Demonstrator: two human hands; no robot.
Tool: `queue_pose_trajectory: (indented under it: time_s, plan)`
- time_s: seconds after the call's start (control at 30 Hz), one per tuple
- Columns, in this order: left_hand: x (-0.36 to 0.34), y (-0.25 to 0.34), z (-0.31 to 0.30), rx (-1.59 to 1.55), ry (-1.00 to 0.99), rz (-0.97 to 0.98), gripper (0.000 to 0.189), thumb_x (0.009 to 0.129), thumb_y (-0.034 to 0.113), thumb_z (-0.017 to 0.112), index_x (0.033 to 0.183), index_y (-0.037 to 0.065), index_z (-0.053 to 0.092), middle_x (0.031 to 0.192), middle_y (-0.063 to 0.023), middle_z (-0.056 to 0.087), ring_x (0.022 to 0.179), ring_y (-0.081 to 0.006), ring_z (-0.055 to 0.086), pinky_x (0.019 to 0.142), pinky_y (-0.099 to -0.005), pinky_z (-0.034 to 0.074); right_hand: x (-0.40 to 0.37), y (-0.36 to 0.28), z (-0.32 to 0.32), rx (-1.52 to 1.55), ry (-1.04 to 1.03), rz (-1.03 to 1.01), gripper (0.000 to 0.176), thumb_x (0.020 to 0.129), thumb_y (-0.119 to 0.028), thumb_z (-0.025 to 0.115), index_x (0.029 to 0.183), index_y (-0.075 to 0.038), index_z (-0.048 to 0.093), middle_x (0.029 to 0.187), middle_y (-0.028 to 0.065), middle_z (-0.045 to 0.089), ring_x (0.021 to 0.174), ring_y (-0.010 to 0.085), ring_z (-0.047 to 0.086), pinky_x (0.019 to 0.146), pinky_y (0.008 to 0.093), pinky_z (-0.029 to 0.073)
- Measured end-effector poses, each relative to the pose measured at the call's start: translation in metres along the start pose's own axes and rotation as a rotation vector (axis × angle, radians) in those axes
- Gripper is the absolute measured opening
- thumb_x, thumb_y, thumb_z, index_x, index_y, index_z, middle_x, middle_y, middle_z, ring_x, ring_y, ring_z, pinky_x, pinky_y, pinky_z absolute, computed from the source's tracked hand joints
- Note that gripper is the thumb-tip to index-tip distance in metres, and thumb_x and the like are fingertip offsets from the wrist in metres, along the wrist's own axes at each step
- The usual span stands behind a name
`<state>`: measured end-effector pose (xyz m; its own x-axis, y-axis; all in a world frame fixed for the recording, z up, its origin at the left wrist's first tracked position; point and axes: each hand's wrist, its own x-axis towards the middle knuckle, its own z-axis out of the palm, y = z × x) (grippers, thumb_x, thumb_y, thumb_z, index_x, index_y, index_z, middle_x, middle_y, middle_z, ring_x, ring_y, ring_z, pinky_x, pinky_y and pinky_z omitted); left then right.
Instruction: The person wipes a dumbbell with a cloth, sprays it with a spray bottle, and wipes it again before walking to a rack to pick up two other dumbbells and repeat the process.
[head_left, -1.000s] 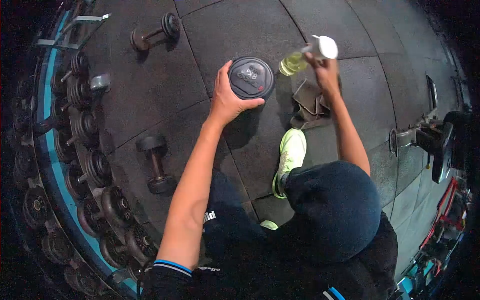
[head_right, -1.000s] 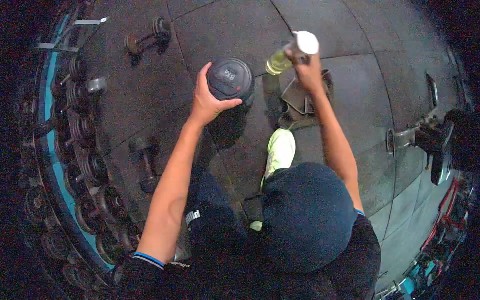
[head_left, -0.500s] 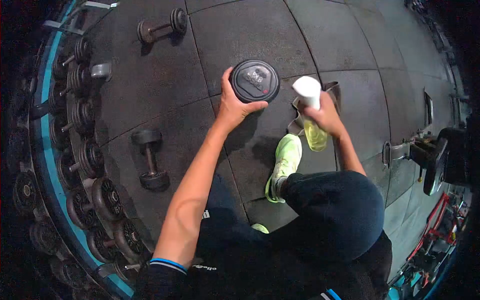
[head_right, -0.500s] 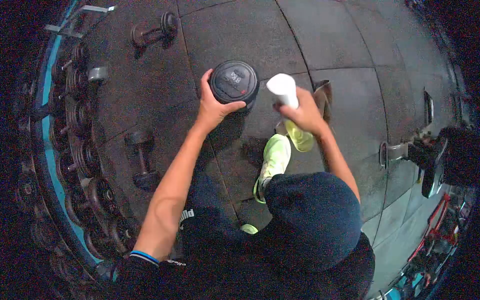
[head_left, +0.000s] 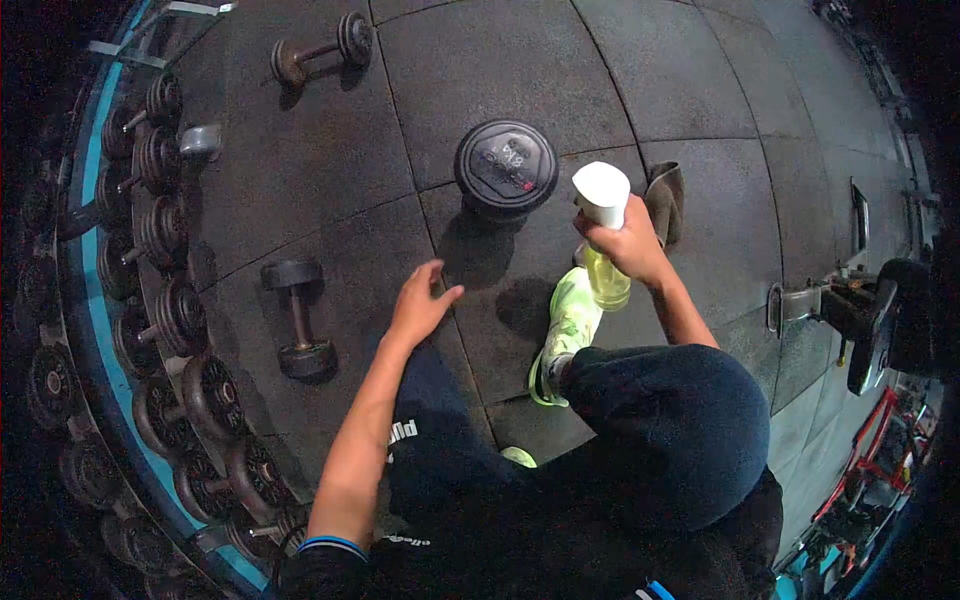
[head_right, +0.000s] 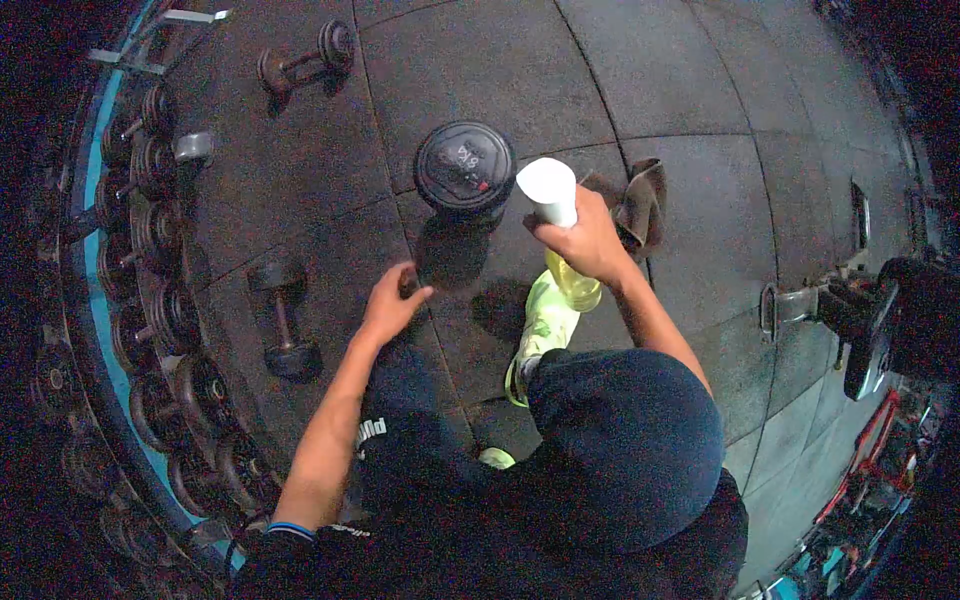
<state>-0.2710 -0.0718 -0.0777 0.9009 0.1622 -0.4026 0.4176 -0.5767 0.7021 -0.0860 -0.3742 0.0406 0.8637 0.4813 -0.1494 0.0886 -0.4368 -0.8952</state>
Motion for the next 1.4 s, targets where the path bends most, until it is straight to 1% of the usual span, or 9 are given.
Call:
queue_pose_trajectory:
  time_s: [0.13, 0.33, 0.53, 0.77, 0.8, 0.97, 1.13, 1.2, 1.4]
  plan:
    - [-0.034, -0.025, -0.010, 0.174, 0.025, 0.023, 0.040, 0.090, 0.025, 0.073, 0.121, 0.001, 0.065, 0.122, -0.0171, 0.067, 0.118, -0.0361, 0.060, 0.098, -0.0456, 0.049, 0.001, -0.003, 0.000, -0.031, 0.024, 0.013, 0.039, 0.074, -0.020, 0.074, 0.105, 0.001, 0.063, 0.091, 0.0190, 0.069, 0.081, 0.0327, 0.066, 0.078, 0.0401, 0.052]
    - [-0.047, -0.037, -0.010, 0.267, 0.124, 0.053, 0.032, 0.092, 0.019, 0.069, 0.118, 0.002, 0.067, 0.120, -0.0147, 0.068, 0.115, -0.0342, 0.060, 0.100, -0.0451, 0.046, -0.001, -0.016, -0.002, -0.123, 0.047, 0.008, 0.042, 0.075, -0.020, 0.073, 0.110, 0.001, 0.062, 0.093, 0.0175, 0.070, 0.085, 0.0277, 0.068, 0.081, 0.0381, 0.052]
    - [-0.045, -0.034, -0.009, 0.241, 0.132, 0.059, 0.030, 0.093, 0.018, 0.067, 0.117, 0.002, 0.067, 0.116, -0.0139, 0.069, 0.114, -0.0331, 0.061, 0.100, -0.0451, 0.045, 0.002, -0.014, -0.003, 0.237, 0.060, 0.055, 0.044, 0.079, -0.012, 0.069, 0.121, 0.000, 0.061, 0.106, 0.0091, 0.070, 0.097, 0.0188, 0.066, 0.089, 0.0341, 0.052]
    - [-0.040, -0.035, -0.006, 0.227, 0.121, 0.003, 0.025, 0.096, 0.018, 0.064, 0.115, 0.003, 0.068, 0.113, -0.0123, 0.070, 0.113, -0.0316, 0.061, 0.100, -0.0452, 0.046, 0.028, 0.008, -0.024, 0.240, 0.175, -0.104, 0.035, 0.085, -0.014, 0.069, 0.117, -0.001, 0.065, 0.106, 0.0050, 0.071, 0.096, 0.0140, 0.065, 0.086, 0.0321, 0.052]
    - [-0.039, -0.038, -0.004, 0.224, 0.125, -0.002, 0.024, 0.095, 0.018, 0.064, 0.114, 0.003, 0.068, 0.112, -0.0120, 0.070, 0.112, -0.0316, 0.062, 0.099, -0.0451, 0.046, 0.041, 0.023, -0.036, 0.178, 0.154, -0.082, 0.054, 0.090, -0.013, 0.068, 0.142, -0.005, 0.053, 0.118, 0.0061, 0.068, 0.101, 0.0142, 0.063, 0.092, 0.0303, 0.050]
    - [-0.041, -0.046, -0.001, 0.205, 0.112, 0.005, 0.021, 0.094, 0.017, 0.065, 0.111, 0.005, 0.068, 0.105, -0.0114, 0.071, 0.105, -0.0325, 0.064, 0.093, -0.0449, 0.049, 0.092, 0.028, -0.048, 0.057, 0.412, -0.182, 0.073, 0.091, -0.029, 0.079, 0.151, -0.004, 0.045, 0.125, 0.0097, 0.068, 0.108, 0.0141, 0.064, 0.097, 0.0321, 0.050]
    - [-0.028, -0.045, -0.001, 0.217, 0.112, 0.014, 0.021, 0.093, 0.016, 0.066, 0.111, 0.005, 0.066, 0.099, -0.0128, 0.070, 0.100, -0.0332, 0.065, 0.089, -0.0453, 0.050, 0.127, 0.098, -0.050, -0.160, 0.568, -0.122, 0.101, 0.080, -0.048, 0.086, 0.155, -0.004, 0.036, 0.127, 0.0176, 0.069, 0.118, 0.0258, 0.066, 0.100, 0.0363, 0.050]
    - [-0.026, -0.046, 0.002, 0.214, 0.126, 0.063, 0.021, 0.093, 0.016, 0.065, 0.112, 0.006, 0.066, 0.098, -0.0129, 0.070, 0.099, -0.0333, 0.065, 0.089, -0.0453, 0.050, 0.127, 0.108, -0.058, -0.160, 0.595, -0.110, 0.105, 0.078, -0.051, 0.086, 0.156, -0.005, 0.034, 0.129, 0.0186, 0.067, 0.121, 0.0286, 0.065, 0.101, 0.0373, 0.049]
    - [-0.034, -0.038, 0.006, 0.180, 0.205, 0.059, 0.021, 0.095, 0.015, 0.065, 0.113, 0.006, 0.065, 0.098, -0.0114, 0.070, 0.097, -0.0328, 0.064, 0.087, -0.0445, 0.050, 0.091, 0.109, -0.091, -0.308, 0.315, -0.029, 0.097, 0.074, -0.044, 0.088, 0.149, -0.002, 0.044, 0.135, 0.0221, 0.063, 0.126, 0.0335, 0.060, 0.105, 0.0412, 0.047]
